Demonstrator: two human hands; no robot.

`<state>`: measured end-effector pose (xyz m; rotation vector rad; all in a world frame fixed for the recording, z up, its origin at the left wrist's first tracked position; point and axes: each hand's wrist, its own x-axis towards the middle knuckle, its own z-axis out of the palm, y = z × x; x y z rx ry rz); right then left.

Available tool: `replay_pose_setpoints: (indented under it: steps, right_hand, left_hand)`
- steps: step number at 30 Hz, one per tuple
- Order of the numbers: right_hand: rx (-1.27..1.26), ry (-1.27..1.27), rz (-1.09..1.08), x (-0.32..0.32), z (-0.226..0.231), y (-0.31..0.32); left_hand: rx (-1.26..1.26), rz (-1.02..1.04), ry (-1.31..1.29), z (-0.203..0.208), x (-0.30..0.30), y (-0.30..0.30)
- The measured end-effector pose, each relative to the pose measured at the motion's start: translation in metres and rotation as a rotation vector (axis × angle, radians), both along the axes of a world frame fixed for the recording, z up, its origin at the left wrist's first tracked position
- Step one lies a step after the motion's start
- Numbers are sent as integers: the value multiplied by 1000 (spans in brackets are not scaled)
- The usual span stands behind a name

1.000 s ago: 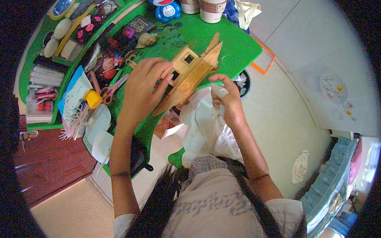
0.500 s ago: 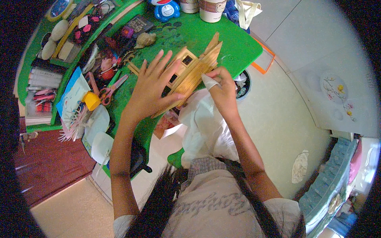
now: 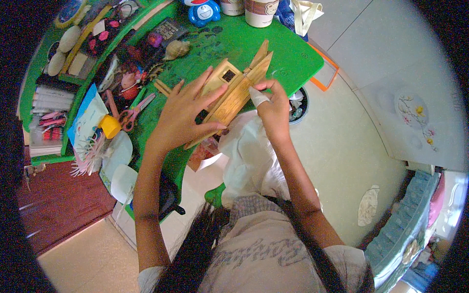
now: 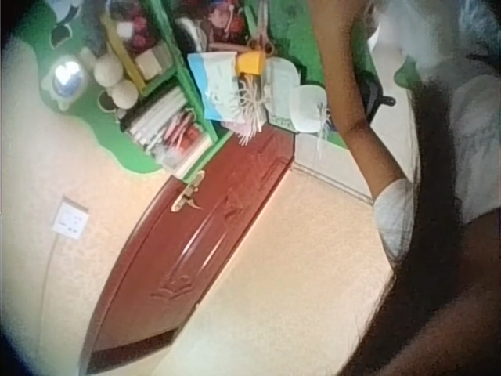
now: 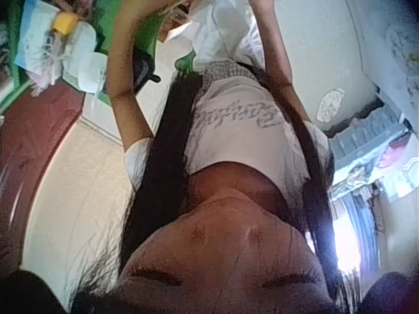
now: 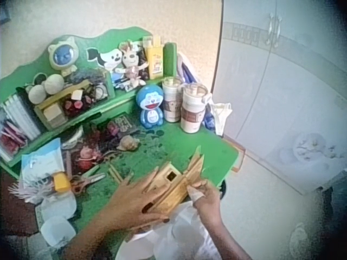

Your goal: The person pulls a wet wipe from a package, wraps it around a finger, and cleans a wooden boat model by wiping down its different surfaces.

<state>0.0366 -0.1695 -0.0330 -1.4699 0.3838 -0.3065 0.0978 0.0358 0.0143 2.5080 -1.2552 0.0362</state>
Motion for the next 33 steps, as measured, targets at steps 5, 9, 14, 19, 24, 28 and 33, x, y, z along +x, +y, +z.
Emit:
replay_pose_setpoints:
  steps: [5, 9, 14, 19, 24, 28, 33]
  right_hand:
    - [176, -31, 14, -2, -5, 3]
    - [229, -30, 46, -7, -10, 4]
    - [186, -50, 25, -6, -9, 4]
    - [214, -17, 11, -2, -1, 1]
    - [269, 4, -30, -5, 1, 6]
    - [294, 8, 18, -10, -1, 8]
    - [233, -27, 42, -7, -4, 4]
  left_hand:
    - [3, -3, 9, 1, 0, -1]
    - [11, -12, -2, 3, 0, -1]
    - [-9, -41, -46, 1, 2, 0]
    - [-7, -37, -40, 4, 1, -2]
    - [-17, -32, 21, 9, 0, -2]
    - [-19, -36, 44, 9, 0, -2]
    - [-25, -36, 13, 8, 0, -3]
